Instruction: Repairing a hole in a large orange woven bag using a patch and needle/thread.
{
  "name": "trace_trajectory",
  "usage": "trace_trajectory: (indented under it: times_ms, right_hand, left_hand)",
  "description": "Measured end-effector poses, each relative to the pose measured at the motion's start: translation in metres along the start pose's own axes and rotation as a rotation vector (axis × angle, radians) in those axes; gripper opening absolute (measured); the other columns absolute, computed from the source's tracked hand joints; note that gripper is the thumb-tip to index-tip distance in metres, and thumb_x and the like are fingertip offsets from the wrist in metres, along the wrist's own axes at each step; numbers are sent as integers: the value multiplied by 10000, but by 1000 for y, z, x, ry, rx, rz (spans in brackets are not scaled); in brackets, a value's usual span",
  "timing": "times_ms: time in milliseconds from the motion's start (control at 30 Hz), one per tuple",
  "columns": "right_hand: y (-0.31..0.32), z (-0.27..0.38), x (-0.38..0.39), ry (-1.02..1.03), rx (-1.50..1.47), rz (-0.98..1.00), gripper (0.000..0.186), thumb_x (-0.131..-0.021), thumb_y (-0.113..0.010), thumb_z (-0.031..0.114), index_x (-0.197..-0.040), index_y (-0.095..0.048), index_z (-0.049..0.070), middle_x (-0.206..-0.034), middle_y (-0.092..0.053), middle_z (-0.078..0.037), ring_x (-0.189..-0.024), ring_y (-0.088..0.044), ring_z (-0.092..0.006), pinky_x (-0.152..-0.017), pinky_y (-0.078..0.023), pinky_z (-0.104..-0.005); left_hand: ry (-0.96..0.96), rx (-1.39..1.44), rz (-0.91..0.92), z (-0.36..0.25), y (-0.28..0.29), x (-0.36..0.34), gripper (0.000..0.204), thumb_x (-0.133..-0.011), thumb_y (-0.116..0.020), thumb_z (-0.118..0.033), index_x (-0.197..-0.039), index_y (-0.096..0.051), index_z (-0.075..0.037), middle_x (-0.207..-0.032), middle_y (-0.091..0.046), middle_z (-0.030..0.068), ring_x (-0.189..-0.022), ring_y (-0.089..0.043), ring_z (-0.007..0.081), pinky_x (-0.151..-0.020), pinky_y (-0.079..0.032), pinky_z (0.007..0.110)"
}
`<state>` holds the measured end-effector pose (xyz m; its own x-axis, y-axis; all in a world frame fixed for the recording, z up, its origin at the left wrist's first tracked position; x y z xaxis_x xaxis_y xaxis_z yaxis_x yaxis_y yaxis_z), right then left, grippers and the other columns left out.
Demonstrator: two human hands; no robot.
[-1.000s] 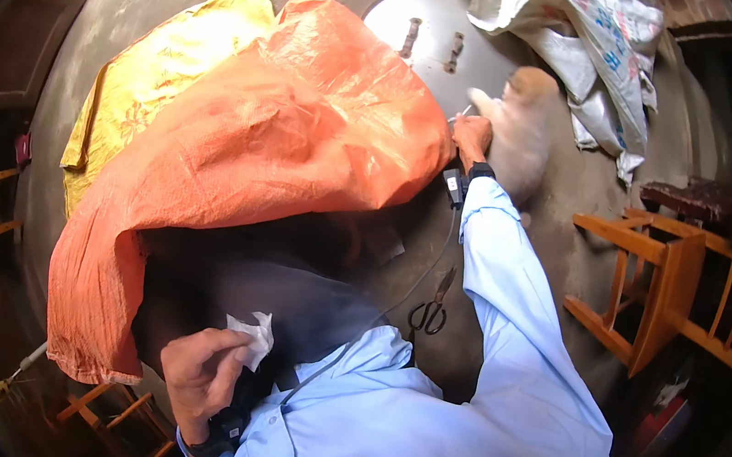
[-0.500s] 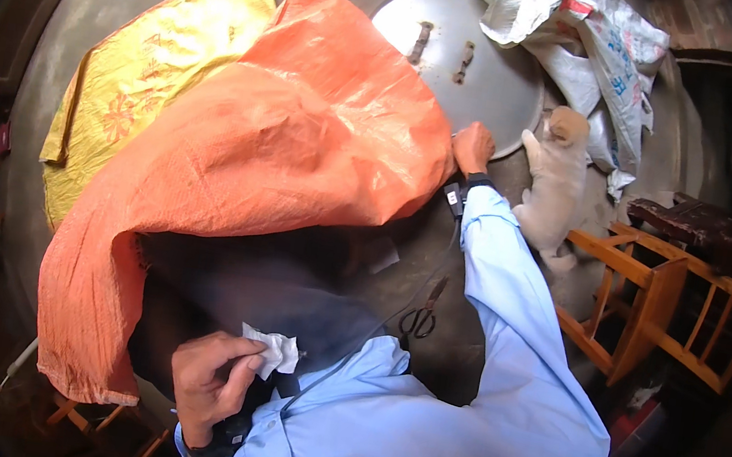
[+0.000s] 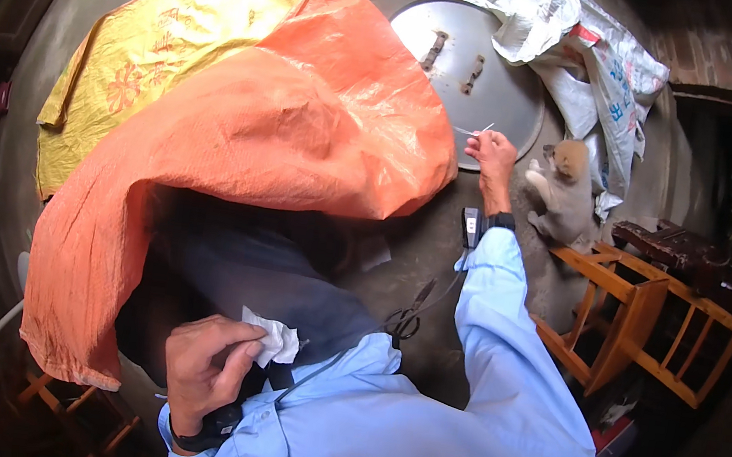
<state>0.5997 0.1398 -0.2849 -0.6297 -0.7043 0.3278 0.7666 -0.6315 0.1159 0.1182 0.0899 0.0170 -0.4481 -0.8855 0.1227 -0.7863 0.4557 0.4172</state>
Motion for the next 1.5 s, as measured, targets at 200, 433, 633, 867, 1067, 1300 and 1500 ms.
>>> trace_trajectory:
  times_ms: [200,433,633,867,1067,1300,1500]
  right_hand:
    - [-3,110,69,86,-524,209,75,-957,-656,58,-1013,-645,10,-944,-695,-102,-774,-669,-158,-686,-593,-303]
    - [-7,222,143,212,-742,550,288,-966,-594,47,-1234,-603,-56,-992,-532,-62,-819,-508,-125,-747,-477,-289]
    - [-36,275,216,443,-455,646,245,-945,-548,146,-1069,-581,-63,-913,-474,-65,-735,-434,-92,-668,-411,-264]
    - [-109,308,321,566,27,912,87,-868,-663,23,-903,-729,-22,-815,-645,-80,-672,-549,-105,-575,-427,-249]
    - [-165,308,375,611,187,1253,99,-802,-752,-53,-899,-761,-34,-941,-712,-151,-818,-672,-185,-726,-519,-289]
    - [-192,292,397,653,277,1353,129,-838,-772,0,-966,-769,-9,-962,-726,-129,-792,-669,-135,-704,-514,-254]
    - [-195,275,383,360,224,1210,79,-885,-730,2,-947,-740,-46,-909,-707,-74,-806,-650,-105,-719,-507,-241]
  left_hand:
    - [-86,39,-12,-4,-3,13,159,-770,-714,76,-914,-720,9,-739,-714,126,-596,-678,227,-574,-515,307]
    - [-106,129,-76,-13,-1,39,246,-803,-742,58,-1043,-700,17,-819,-749,122,-703,-753,230,-648,-572,293]
    - [-39,278,-180,-2,21,68,390,-831,-763,42,-1200,-635,36,-950,-774,145,-863,-770,186,-764,-580,262]
    - [-36,696,-237,4,41,81,473,-915,-714,47,-1345,-519,61,-1026,-744,153,-947,-718,150,-831,-569,252]
    - [-68,728,-261,5,46,91,472,-914,-715,39,-1347,-528,40,-991,-756,135,-933,-720,132,-821,-566,246]
    - [-169,458,-287,7,46,91,446,-925,-718,-10,-1335,-543,7,-915,-771,103,-851,-731,120,-778,-564,245]
    - [5,774,-126,9,44,92,419,-948,-696,-16,-1333,-535,13,-932,-756,95,-789,-706,117,-745,-560,254]
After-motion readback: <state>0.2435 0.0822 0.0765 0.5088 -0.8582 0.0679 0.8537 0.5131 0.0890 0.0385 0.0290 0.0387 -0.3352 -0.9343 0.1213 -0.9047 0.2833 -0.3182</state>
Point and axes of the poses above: each hand's wrist, its own x-axis away from the middle knuckle, its own y-axis out of the back of the hand, z = x × y, the point moved 3 cm from there along -x, towards the middle knuckle
